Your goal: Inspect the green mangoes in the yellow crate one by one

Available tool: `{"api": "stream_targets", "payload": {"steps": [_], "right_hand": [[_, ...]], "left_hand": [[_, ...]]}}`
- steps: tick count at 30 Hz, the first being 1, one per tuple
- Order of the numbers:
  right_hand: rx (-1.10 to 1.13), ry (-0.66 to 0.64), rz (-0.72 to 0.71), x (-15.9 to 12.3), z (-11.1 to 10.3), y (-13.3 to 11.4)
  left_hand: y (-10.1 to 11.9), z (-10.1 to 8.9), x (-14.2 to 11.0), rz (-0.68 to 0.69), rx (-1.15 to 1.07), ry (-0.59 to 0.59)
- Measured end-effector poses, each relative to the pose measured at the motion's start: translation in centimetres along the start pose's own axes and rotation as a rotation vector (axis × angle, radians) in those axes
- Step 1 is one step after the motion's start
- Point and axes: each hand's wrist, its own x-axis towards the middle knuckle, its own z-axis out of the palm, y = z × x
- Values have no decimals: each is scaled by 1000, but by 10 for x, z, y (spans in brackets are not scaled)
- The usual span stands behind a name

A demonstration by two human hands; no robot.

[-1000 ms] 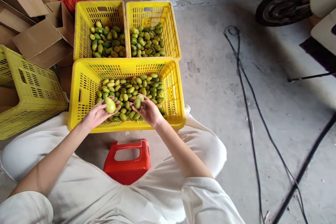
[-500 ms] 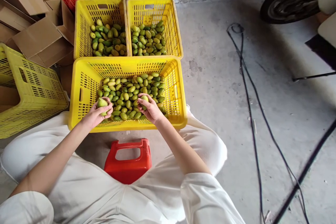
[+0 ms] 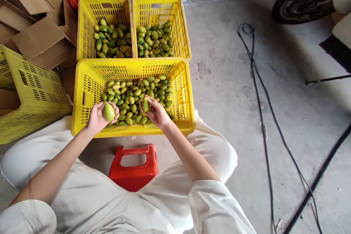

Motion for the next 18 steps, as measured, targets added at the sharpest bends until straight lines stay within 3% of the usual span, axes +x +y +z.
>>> {"api": "stream_targets", "payload": {"steps": [5,18], "right_hand": [[-8,32,16,0,0,2],[91,-82,40,3,-5,-1]], "left_hand": [[-5,-1,1,18,-25,55],[-9,-4,1,62,24,-43]]}}
